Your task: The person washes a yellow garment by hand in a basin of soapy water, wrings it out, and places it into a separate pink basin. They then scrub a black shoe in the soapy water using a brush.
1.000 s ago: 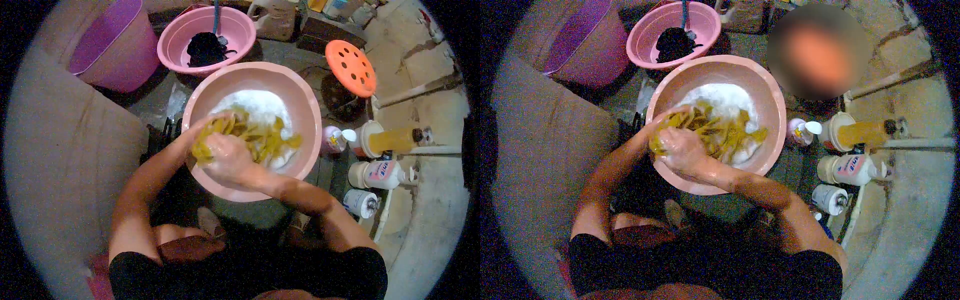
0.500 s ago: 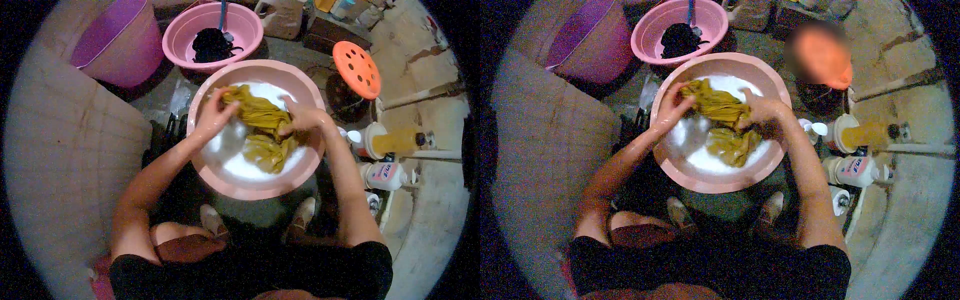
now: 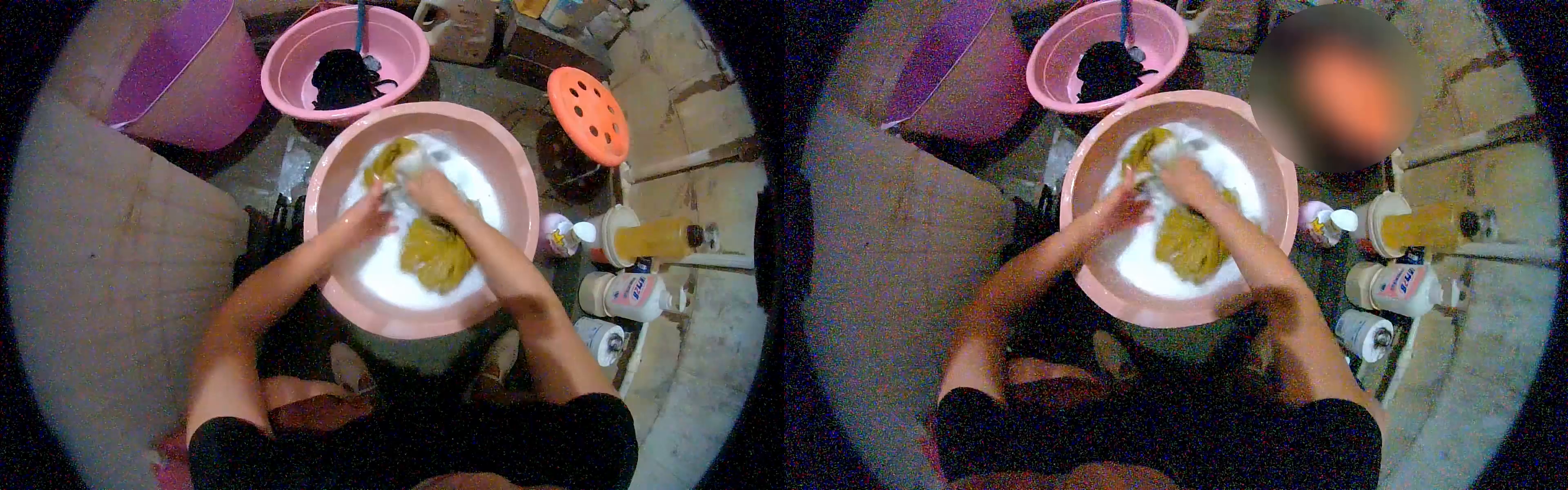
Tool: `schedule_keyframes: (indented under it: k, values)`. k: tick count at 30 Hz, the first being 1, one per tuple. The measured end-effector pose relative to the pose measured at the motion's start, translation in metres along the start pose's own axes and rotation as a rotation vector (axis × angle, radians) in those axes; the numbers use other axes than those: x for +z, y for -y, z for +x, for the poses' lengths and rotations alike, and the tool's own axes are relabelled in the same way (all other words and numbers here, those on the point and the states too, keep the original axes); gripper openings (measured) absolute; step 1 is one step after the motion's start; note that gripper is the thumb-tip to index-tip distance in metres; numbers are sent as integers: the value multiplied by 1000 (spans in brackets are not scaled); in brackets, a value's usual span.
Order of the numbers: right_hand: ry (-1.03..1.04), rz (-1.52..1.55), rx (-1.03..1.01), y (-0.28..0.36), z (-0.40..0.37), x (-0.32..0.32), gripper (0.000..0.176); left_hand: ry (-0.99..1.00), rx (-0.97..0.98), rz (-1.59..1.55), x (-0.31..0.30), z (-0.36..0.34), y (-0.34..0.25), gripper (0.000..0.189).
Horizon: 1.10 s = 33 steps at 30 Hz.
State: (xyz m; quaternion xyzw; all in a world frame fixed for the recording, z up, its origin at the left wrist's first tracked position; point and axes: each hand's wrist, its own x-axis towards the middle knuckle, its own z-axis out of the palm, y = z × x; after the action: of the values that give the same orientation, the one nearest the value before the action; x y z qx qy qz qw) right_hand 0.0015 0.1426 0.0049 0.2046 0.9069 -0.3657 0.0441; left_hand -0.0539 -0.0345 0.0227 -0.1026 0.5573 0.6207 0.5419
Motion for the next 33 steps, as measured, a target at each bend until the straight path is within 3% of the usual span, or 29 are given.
schedule_keyframes:
  k: [1,3,4,6,9,10,12,13,15,16,17,18,19,20,23,24,25,26,27,28,29,31,32,33]
  values:
    - [56,-41,-34,40,-33,-25,51,0,-4,-9,0,-7,-4,72]
    - [49,-97,-212,110,-94,-55,43,253,318,-54,-5,-9,-22,70]
    - [-7,-117,-360,124,-113,-48,36,548,106,-439,6,-3,-38,56]
    - [-297,-195,-647,140,-140,-32,36,521,112,-419,9,-2,-35,54]
    - [-335,-76,-774,122,-117,-20,27,422,144,-375,3,-1,-18,48]
    - [-390,81,-687,106,-97,-21,25,389,152,-362,-2,1,-10,46]
    - [-358,375,-200,81,-61,-46,27,355,178,-355,-18,18,6,44]
    - [-363,375,-205,78,-54,-48,27,367,479,238,-38,42,15,43]
    - [-222,351,-108,72,-50,-55,27,368,772,842,-25,25,6,41]
    - [-590,98,-390,89,-68,-46,24,241,540,310,12,-29,-15,40]
    - [-611,169,-333,109,-84,-38,21,110,279,-201,34,-60,-28,39]
    - [-553,276,-466,128,-101,-32,20,312,320,-305,19,-54,-24,37]
    - [-499,174,-669,135,-109,-16,17,521,335,-406,4,-47,-21,36]
    - [-458,219,-768,158,-130,-13,17,408,322,-369,4,-51,-19,35]
    - [-553,114,-689,127,-97,-8,21,97,313,-232,8,-60,-31,33]
    - [-470,279,-409,117,-88,-11,27,-10,307,-192,8,-64,-34,32]
    - [-495,266,-326,95,-56,-14,34,-16,304,-193,14,-64,-37,32]
    - [-277,203,-172,85,-44,-36,34,-20,458,-147,28,-61,-44,30]
    - [-249,-34,-283,65,-26,-32,33,-22,610,-99,37,-60,-49,29]
    - [-293,201,-144,54,-22,-35,32,-1,684,6,44,-60,-52,32]
    - [-333,315,-228,44,-21,-40,33,-3,693,-3,44,-63,-65,32]
    - [59,475,-246,17,-18,-62,39,-10,623,1253,37,-70,-84,41]
    - [74,476,-248,13,-22,-59,39,51,378,1315,33,-67,-85,60]
    - [80,252,-259,9,-32,-54,44,44,372,1304,31,-64,-81,60]
